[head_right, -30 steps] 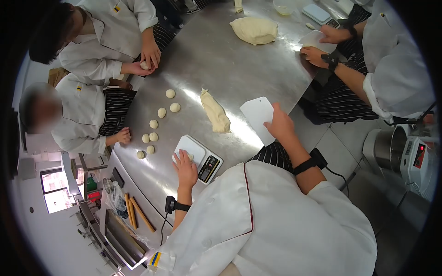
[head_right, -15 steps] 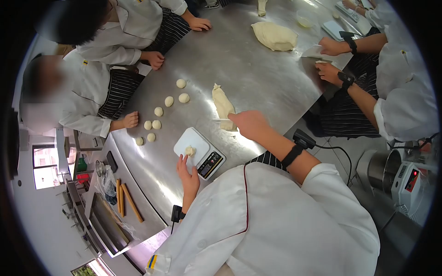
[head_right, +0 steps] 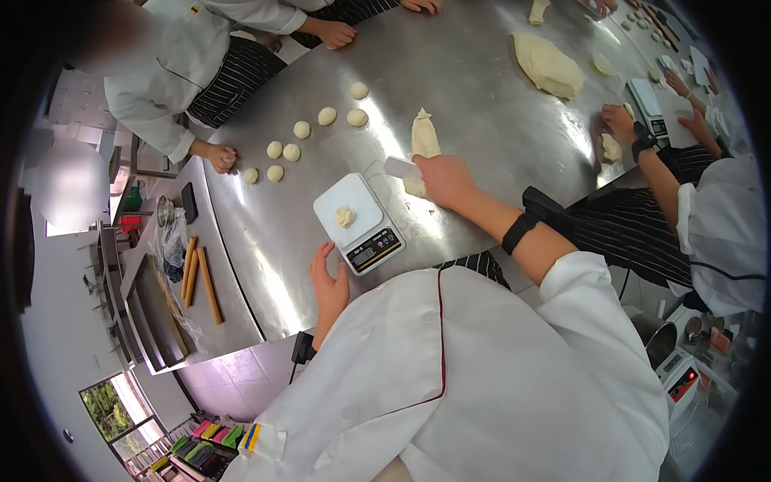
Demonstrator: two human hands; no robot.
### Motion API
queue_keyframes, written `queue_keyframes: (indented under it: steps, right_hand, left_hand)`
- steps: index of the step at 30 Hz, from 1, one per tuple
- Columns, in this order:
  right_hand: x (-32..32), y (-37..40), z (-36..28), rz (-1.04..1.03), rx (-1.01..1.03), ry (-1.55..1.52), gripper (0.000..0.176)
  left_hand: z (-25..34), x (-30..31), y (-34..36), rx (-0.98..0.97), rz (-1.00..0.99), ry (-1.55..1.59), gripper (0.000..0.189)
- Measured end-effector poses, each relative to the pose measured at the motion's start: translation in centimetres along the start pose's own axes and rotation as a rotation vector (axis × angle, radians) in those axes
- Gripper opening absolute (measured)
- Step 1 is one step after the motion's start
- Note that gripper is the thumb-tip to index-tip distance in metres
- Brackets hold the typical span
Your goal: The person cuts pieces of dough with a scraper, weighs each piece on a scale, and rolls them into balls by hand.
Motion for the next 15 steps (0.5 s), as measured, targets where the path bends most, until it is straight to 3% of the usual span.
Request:
queue_keyframes:
  steps: [6,15]
  right_hand:
    - [-1.2,0.1,-0.6,-0.019,-0.016,0.030,0.021]
    - [-1.3,5.3,1.4,0.095,0.031,-0.012,0.014]
  left_hand:
    - [-0.6,-1.6,-1.0,-0.042,0.052,0.035,0.044]
    - [4.0,-2.6,-2.0,-0.118,-0.090,0.099,0.024]
Point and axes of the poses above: each hand's wrist, its own y-axis away from the middle knuckle, its own x-axis out of the back of the hand, z = x × y, the point moved 2 cm from there along -y, towards the middle knuckle, and after that the axes turned 7 degrees about x, right-handed, at the moved point
